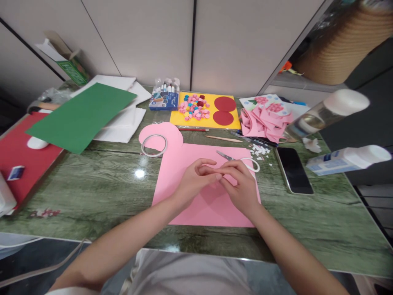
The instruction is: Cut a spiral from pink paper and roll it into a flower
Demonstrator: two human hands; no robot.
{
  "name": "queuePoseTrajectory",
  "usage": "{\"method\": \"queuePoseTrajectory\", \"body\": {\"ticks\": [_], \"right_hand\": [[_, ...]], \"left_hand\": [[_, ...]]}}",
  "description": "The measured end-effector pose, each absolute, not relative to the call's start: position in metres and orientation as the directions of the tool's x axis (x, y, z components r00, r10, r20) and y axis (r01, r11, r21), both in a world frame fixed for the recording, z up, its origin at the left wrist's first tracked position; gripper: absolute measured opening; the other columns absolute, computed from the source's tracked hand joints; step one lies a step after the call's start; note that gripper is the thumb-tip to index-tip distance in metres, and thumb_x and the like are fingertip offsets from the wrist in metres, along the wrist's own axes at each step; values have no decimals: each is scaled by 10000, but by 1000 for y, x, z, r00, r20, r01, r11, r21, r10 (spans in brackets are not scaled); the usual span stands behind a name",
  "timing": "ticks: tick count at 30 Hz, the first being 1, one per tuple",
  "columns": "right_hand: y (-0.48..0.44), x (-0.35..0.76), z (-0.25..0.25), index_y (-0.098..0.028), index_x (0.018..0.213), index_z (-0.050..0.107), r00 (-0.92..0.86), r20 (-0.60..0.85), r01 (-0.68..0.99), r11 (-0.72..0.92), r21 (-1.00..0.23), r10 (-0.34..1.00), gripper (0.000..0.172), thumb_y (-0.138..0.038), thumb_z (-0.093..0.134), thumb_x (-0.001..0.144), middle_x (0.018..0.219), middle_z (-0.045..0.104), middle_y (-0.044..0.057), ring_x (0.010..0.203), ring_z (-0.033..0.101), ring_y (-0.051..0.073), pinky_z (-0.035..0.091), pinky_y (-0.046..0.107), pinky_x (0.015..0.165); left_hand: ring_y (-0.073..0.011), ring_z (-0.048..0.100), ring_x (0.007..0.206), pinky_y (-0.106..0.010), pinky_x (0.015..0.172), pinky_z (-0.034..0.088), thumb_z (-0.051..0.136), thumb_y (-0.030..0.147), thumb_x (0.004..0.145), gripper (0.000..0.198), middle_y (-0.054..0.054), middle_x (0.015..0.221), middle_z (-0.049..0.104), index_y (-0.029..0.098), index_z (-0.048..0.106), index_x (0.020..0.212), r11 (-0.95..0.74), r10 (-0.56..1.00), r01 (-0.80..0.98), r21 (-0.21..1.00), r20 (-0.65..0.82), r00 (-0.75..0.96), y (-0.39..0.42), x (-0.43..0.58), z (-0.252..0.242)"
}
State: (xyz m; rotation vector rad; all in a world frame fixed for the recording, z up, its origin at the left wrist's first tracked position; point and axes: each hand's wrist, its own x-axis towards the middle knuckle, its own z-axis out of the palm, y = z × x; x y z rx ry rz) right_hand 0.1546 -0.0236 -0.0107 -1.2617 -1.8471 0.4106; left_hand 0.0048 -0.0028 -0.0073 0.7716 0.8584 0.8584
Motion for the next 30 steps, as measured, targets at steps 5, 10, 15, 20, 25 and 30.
{"method": "queuePoseTrajectory", "body": {"ticks": [5,10,15,20,25,30], "right_hand": [[-23,154,-9,-221,736,583,-98,460,581,426,-693,883,55,-207,631,760,797,537,11,777,559,177,487,356,686],[-22,153,-10,-211,685,520,-116,439,562,423,-711,891,129,-231,627,754,776,518,7,768,549,179,479,359,676],[-22,153,-6,-219,742,556,-126,453,575,437,-691,883,62,-199,611,763,788,533,10,784,548,176,494,371,693],[-23,156,-6,-238,845,618,-145,457,579,450,-680,878,96,-177,612,771,835,546,18,818,552,176,508,380,717],[-25,156,-9,-288,1004,639,-219,437,572,478,-667,872,231,-178,532,830,914,547,32,875,553,181,520,403,755],[-25,155,-10,-303,1018,640,-206,444,574,475,-667,872,261,-158,519,838,923,539,29,887,550,177,521,394,760]], "left_hand": [[-104,589,712,-255,714,444,743,219,617,372,0,749,659,169,545,928,455,856,-310,834,-314,411,-5,7,-9],[-104,594,701,-252,707,445,731,188,624,346,10,725,649,172,551,920,466,840,-311,828,-303,450,-5,8,-9],[-93,588,667,-239,688,435,743,186,606,360,14,709,660,170,546,907,483,848,-335,809,-338,407,-5,6,-7],[-98,589,655,-240,669,432,726,195,628,343,15,685,658,179,534,913,469,859,-335,817,-333,390,-3,4,-5],[-79,565,589,-221,620,423,726,175,607,342,42,644,622,180,541,895,457,861,-318,830,-323,394,-2,4,-3],[-77,562,615,-215,621,428,728,206,619,351,32,682,632,180,540,915,434,871,-305,848,-307,383,-3,4,-3]]}}
